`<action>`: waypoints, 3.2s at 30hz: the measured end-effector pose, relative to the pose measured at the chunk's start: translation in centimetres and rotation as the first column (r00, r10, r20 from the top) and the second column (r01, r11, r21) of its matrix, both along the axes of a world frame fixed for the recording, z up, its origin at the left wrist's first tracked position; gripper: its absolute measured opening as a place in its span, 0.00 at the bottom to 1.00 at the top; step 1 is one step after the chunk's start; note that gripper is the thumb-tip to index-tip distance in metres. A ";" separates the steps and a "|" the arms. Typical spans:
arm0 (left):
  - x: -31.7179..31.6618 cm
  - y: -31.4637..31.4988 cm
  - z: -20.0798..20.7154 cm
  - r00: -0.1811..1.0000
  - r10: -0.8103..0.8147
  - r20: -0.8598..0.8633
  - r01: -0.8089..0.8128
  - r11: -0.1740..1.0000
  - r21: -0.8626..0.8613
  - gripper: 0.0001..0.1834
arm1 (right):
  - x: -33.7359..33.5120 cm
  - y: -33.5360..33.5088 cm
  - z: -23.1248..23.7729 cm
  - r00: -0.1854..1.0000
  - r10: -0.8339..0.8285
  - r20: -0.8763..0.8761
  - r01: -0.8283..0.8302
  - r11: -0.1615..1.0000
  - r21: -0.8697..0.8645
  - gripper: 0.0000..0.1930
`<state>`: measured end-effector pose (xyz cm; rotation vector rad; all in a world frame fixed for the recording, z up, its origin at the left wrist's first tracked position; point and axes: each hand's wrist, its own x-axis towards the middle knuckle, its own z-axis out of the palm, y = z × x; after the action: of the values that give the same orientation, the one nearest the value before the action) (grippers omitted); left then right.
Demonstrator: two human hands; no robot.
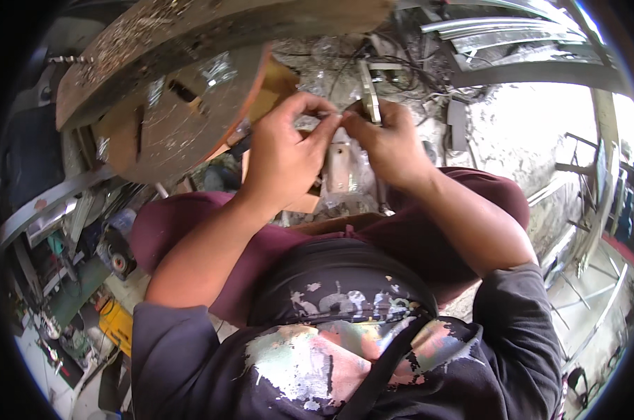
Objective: Drill holes into metal plates and prepare them with screws.
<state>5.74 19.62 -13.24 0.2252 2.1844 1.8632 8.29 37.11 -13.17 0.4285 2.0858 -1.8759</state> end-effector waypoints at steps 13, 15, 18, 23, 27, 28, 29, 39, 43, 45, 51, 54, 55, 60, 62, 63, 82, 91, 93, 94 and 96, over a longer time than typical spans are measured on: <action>10.8 0.8 -0.1 0.902 -0.113 0.417 0.054 0.987 0.151 0.22 | 2.3 0.8 1.6 0.919 0.158 0.362 -0.212 0.971 0.112 0.11; 11.1 0.4 -0.1 0.890 -0.130 0.436 0.064 0.985 0.162 0.19 | 2.4 0.9 1.6 0.877 0.206 0.434 -0.279 0.954 0.112 0.12; 10.1 -0.3 -0.9 0.932 -0.096 0.349 0.096 0.995 0.018 0.12 | 2.1 0.7 2.5 0.858 0.305 0.414 -0.398 0.904 0.157 0.13; 7.7 -0.5 -1.2 0.836 -0.081 0.543 -0.007 0.987 0.158 0.03 | 1.2 1.1 2.6 0.848 0.384 0.365 -0.459 0.877 0.143 0.13; 6.5 -1.1 -2.9 0.952 -0.067 0.297 0.060 0.998 0.031 0.04 | 0.9 0.9 1.8 0.889 0.249 0.385 -0.317 0.940 0.126 0.13; 6.1 -1.0 -2.4 0.904 -0.040 0.425 0.035 0.999 0.019 0.05 | 1.0 0.9 1.7 0.891 0.243 0.384 -0.315 0.940 0.135 0.13; 5.6 -1.1 -2.1 0.914 -0.088 0.397 0.103 0.995 -0.017 0.06 | 1.1 0.9 1.4 0.897 0.236 0.374 -0.292 0.951 0.099 0.13; 4.0 -0.7 -1.3 0.992 -0.065 -0.106 0.056 0.995 -0.084 0.05 | 2.2 0.5 0.4 0.958 0.081 0.276 -0.055 0.994 -0.099 0.12; 3.5 -0.6 -1.2 0.904 -0.073 -0.420 0.032 0.994 -0.105 0.09 | 2.9 -0.4 1.3 0.938 -0.097 0.334 0.194 0.943 -0.269 0.08; 3.3 -0.5 -1.3 0.848 -0.058 -0.527 0.023 0.997 -0.072 0.12 | 2.8 -0.5 2.0 0.928 -0.123 0.351 0.240 0.919 -0.312 0.08; 2.6 -0.4 -1.1 0.756 -0.075 -0.651 0.055 0.997 -0.051 0.13 | 2.2 -0.6 4.2 0.873 -0.202 0.445 0.385 0.844 -0.373 0.06; 2.5 -0.5 -0.8 0.723 -0.094 -0.685 0.063 0.996 -0.070 0.13 | 2.3 -0.2 4.0 0.874 -0.190 0.447 0.387 0.828 -0.406 0.06; 2.3 -0.4 -0.8 0.710 -0.093 -0.698 0.057 0.996 -0.075 0.12 | 2.3 -0.3 4.6 0.868 -0.218 0.446 0.405 0.831 -0.382 0.06; 2.0 0.4 -1.7 0.907 0.014 -0.421 0.020 0.997 0.076 0.07 | 2.2 1.0 2.5 0.979 -0.119 0.165 0.172 0.917 -0.359 0.08; 2.1 0.8 -1.6 0.941 0.054 -0.335 -0.010 0.991 0.134 0.05 | 2.0 1.2 2.1 1.000 0.009 0.027 -0.004 0.986 -0.164 0.09; 1.9 0.9 -1.5 0.933 0.067 -0.353 -0.027 0.993 0.116 0.05 | 1.9 1.1 1.6 0.997 0.026 -0.073 -0.035 0.993 -0.116 0.11; 1.8 2.2 0.3 0.733 -0.105 -0.672 0.010 0.990 -0.143 0.03 | 2.8 -0.4 1.3 0.972 -0.228 0.057 0.234 0.922 -0.308 0.09; 0.3 1.6 -0.4 0.937 -0.079 -0.339 0.046 0.994 -0.104 0.08 | 1.4 1.5 2.8 0.973 0.095 -0.211 -0.056 0.982 0.182 0.09; 0.2 1.3 -0.5 0.922 -0.105 -0.372 0.084 0.994 -0.072 0.08 | 1.5 1.5 2.6 0.969 0.104 -0.225 -0.053 0.973 0.223 0.09; 0.2 1.3 -0.2 0.923 -0.107 -0.371 0.087 0.994 -0.071 0.08 | 1.6 1.6 2.6 0.963 0.116 -0.244 -0.049 0.963 0.265 0.09; 0.2 1.2 0.6 0.960 -0.169 -0.225 0.157 0.985 -0.071 0.07 | 1.8 1.6 2.4 0.940 0.131 -0.314 -0.022 0.945 0.326 0.09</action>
<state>5.89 20.86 -12.62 0.6208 2.2790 1.7632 10.07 38.70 -10.78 0.0951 2.6033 -1.6595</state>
